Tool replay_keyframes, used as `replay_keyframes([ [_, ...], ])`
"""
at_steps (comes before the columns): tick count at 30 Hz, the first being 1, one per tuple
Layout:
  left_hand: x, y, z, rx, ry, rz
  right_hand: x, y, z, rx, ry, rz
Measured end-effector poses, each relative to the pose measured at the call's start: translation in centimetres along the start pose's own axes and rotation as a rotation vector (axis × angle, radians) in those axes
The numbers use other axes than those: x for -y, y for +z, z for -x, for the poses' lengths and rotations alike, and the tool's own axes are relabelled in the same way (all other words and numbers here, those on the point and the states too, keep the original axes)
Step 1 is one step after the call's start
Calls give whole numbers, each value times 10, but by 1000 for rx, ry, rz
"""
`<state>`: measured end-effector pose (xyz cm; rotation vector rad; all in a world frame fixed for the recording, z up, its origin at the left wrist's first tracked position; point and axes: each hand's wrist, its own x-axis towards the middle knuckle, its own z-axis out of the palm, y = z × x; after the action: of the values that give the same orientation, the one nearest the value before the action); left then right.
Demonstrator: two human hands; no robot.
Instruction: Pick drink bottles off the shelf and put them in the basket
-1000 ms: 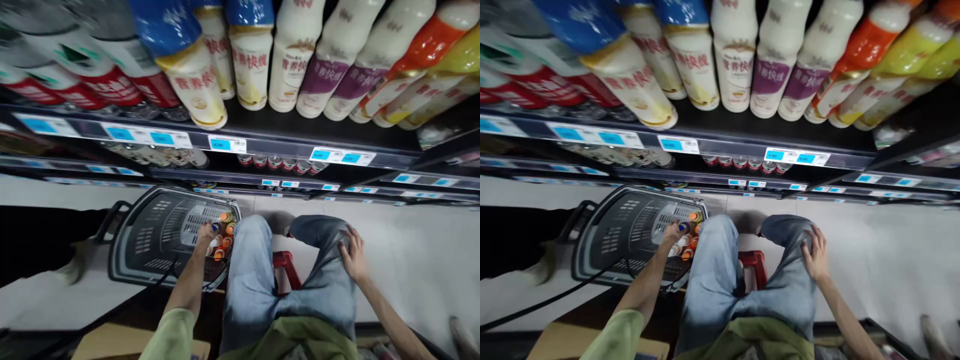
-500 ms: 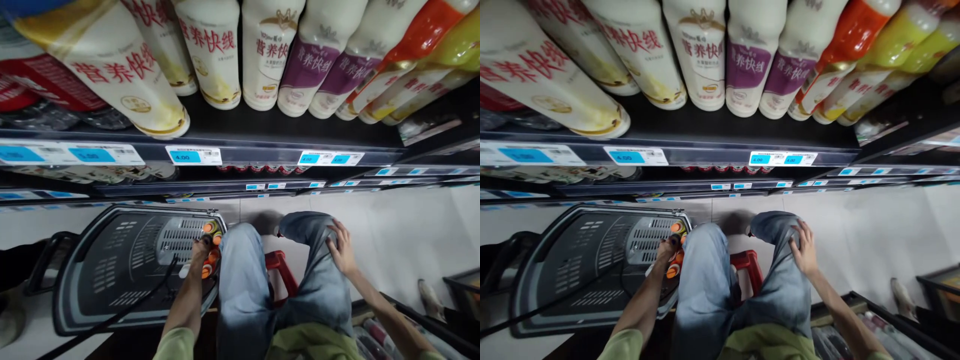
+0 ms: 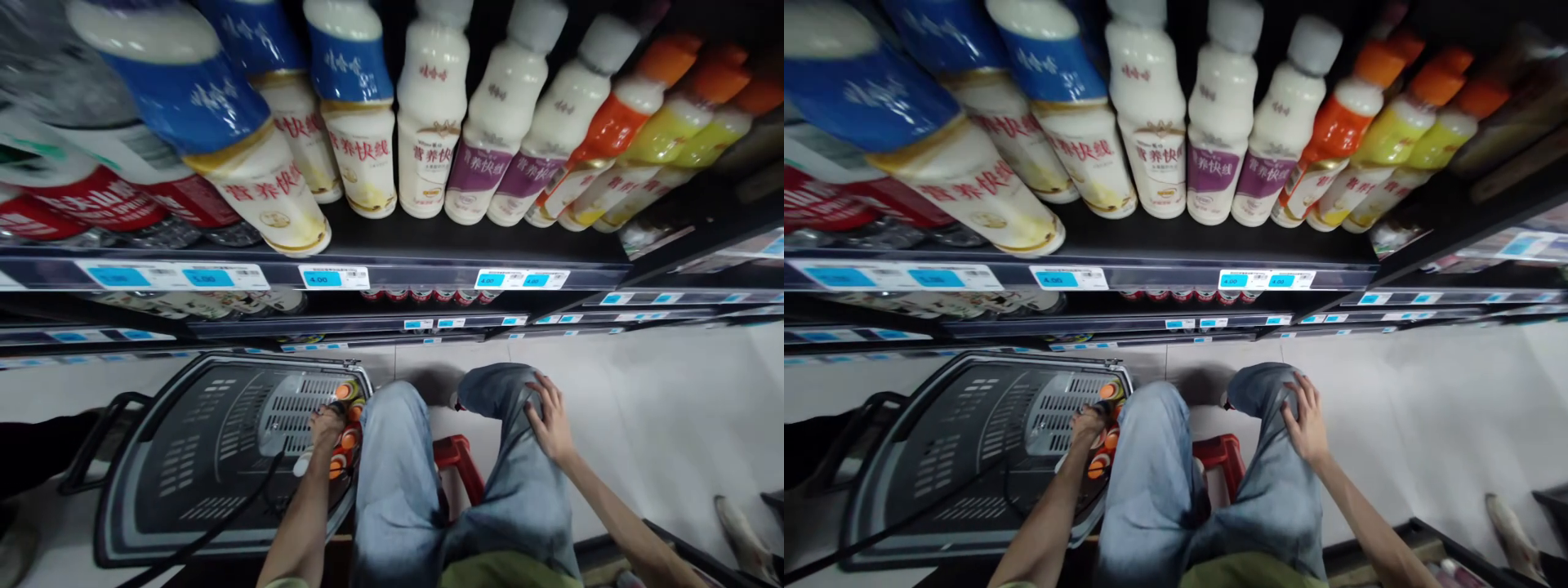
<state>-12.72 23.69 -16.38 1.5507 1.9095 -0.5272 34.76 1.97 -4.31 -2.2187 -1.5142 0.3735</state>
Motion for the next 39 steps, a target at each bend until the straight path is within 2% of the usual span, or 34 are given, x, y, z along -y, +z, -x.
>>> replay_keyframes([
  [2, -7, -12, 5, -73, -113, 1, -2, 4, -1, -9, -14, 10],
  [3, -12, -20, 8, -110, -121, 6, -3, 7, -2, -17, -15, 21],
  [6, -26, -53, 22, -182, -22, 36, -5, 18, -5, -42, 26, 76],
  [8, -36, -80, 36, -153, 19, 26, -6, 27, -8, -67, 77, 116],
  [11, -56, -123, 67, -112, 117, -20, -8, 38, -11, -116, 111, 138],
  [13, -75, -152, 94, -177, 230, 7, -10, 43, -12, -154, 110, 117],
  [16, -111, -200, 138, -422, 402, 192, -9, 44, -13, -108, 166, 100],
  [18, -136, -237, 164, -703, 493, 390, -3, 40, -14, 2, 236, 130],
  [20, -160, -277, 187, -1048, 561, 565, 4, 33, -15, 103, 292, 172],
  [22, -181, -319, 206, -1347, 627, 624, 11, 25, -16, 158, 315, 203],
  [23, -189, -340, 212, -1443, 666, 611, 13, 21, -15, 170, 323, 214],
  [25, -201, -379, 219, -1513, 735, 550, 15, 16, -14, 180, 335, 225],
  [27, -208, -412, 218, -1447, 773, 530, 12, 14, -13, 182, 337, 220],
  [29, -209, -436, 212, -1359, 800, 583, 9, 16, -12, 176, 334, 211],
  [32, -205, -455, 203, -1357, 819, 704, 5, 21, -13, 161, 339, 210],
  [34, -201, -454, 202, -1389, 836, 765, 5, 24, -15, 162, 344, 212],
  [36, -197, -443, 206, -1426, 898, 761, 6, 24, -16, 163, 338, 209],
  [39, -193, -410, 218, -1569, 997, 671, 6, 25, -16, 145, 310, 188],
])
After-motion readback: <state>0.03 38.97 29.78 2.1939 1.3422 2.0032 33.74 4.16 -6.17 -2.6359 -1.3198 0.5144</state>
